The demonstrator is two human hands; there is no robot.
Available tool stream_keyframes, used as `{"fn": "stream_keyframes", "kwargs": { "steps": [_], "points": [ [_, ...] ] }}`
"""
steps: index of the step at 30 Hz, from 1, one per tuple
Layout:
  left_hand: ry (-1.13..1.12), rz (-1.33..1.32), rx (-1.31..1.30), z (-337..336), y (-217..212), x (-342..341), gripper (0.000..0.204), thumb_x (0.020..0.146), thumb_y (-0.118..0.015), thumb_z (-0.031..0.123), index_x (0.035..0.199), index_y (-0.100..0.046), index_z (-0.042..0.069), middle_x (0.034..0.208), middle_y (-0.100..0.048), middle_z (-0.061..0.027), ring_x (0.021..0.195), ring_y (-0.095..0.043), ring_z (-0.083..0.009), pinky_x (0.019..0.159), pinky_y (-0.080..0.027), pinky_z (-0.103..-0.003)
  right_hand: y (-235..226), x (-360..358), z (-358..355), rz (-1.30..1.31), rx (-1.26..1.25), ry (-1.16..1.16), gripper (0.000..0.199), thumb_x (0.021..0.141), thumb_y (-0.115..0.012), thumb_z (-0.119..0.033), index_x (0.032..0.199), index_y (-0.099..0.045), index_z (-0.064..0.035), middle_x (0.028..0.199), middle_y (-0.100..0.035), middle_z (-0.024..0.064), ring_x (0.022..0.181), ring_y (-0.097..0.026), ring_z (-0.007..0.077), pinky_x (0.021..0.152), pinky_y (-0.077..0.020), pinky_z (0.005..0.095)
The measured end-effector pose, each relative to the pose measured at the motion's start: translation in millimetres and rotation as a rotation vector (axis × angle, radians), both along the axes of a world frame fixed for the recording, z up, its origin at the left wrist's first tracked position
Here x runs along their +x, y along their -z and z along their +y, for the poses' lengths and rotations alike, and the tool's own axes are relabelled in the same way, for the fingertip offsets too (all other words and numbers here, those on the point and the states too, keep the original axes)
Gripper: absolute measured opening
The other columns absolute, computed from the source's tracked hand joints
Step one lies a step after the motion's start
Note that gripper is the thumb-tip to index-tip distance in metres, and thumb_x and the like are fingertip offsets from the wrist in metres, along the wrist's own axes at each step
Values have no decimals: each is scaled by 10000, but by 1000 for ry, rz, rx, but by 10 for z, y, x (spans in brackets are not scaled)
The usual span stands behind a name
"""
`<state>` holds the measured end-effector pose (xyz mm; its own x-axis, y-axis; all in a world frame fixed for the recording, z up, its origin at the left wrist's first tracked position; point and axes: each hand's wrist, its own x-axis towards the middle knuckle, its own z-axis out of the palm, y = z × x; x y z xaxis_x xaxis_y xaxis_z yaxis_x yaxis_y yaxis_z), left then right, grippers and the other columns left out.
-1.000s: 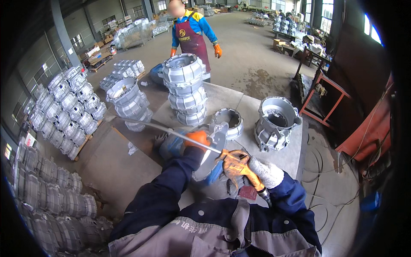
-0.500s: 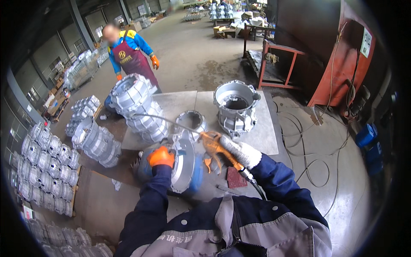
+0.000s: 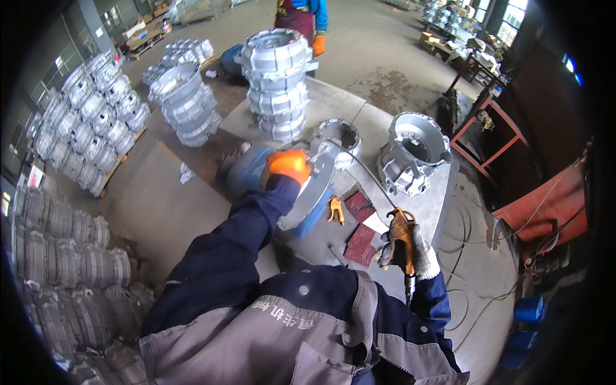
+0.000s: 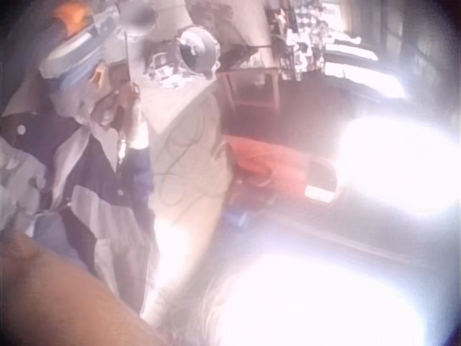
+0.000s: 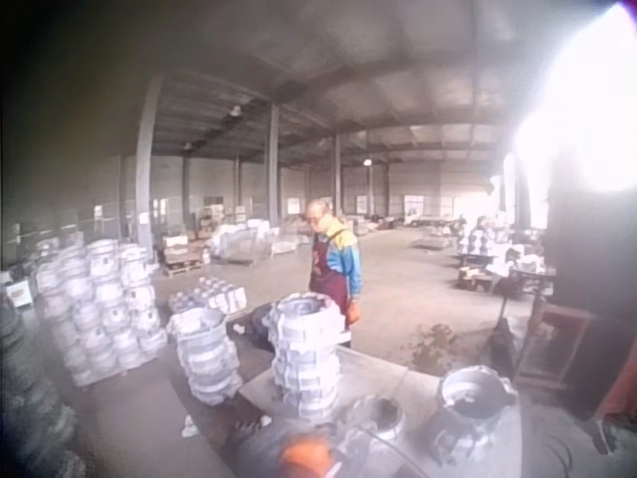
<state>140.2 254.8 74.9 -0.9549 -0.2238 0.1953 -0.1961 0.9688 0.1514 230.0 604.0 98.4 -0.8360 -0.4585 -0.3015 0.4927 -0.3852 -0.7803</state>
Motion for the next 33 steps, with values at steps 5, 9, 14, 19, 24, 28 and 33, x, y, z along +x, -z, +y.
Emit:
{"fn": "stream_keyframes", "kwargs": {
  "steps": [5,9,14,19,24,28,33],
  "points": [
    [-38,6,-34,-16,12,57,278,701,-631,367,790,-629,104,812,-649,-120,779,-615,-315,665,-446,-454,54,56,43,-25,31,-52,609,888,-458,-477,1231,-420,25,1070,-570,155,859,-609,239,750,-514,344],
    [-30,-39,-30,-13,18,83,275,705,-628,372,817,-635,121,808,-649,-114,776,-620,-309,660,-452,-445,-38,67,24,-40,281,-6,637,887,-421,-515,1251,-402,8,1067,-567,167,825,-613,252,716,-521,350],
    [-23,14,-60,4,54,164,288,719,-608,387,865,-647,141,818,-652,-110,804,-625,-308,679,-463,-435,-130,-3,95,308,340,1,633,913,-385,-492,1323,-336,-13,1155,-525,155,834,-608,214,764,-484,290],
    [-44,-33,-45,30,27,248,285,718,-604,370,865,-653,131,847,-653,-134,805,-627,-325,690,-462,-432,-373,-9,393,354,773,-84,487,932,-432,-379,1180,-445,39,914,-586,107,721,-596,155,608,-482,257],
    [-86,-121,-54,65,-4,322,286,726,-601,365,894,-648,137,851,-654,-132,814,-626,-328,693,-462,-424,-663,60,279,177,594,-62,592,890,-438,-499,1008,-531,73,758,-599,118,604,-577,141,551,-464,240],
    [-66,-49,-62,86,18,380,298,700,-632,365,833,-628,98,813,-641,-141,778,-616,-341,666,-470,-442,-813,8,37,248,634,-320,695,849,-436,-596,1018,-535,71,708,-595,98,561,-564,146,552,-454,248],
    [-79,-78,-76,71,19,408,302,705,-627,366,846,-624,99,839,-642,-153,795,-615,-348,690,-470,-435,-728,-94,-154,296,794,-331,661,866,-429,-573,1027,-564,54,814,-613,113,646,-579,136,593,-475,246]
  ]
}}
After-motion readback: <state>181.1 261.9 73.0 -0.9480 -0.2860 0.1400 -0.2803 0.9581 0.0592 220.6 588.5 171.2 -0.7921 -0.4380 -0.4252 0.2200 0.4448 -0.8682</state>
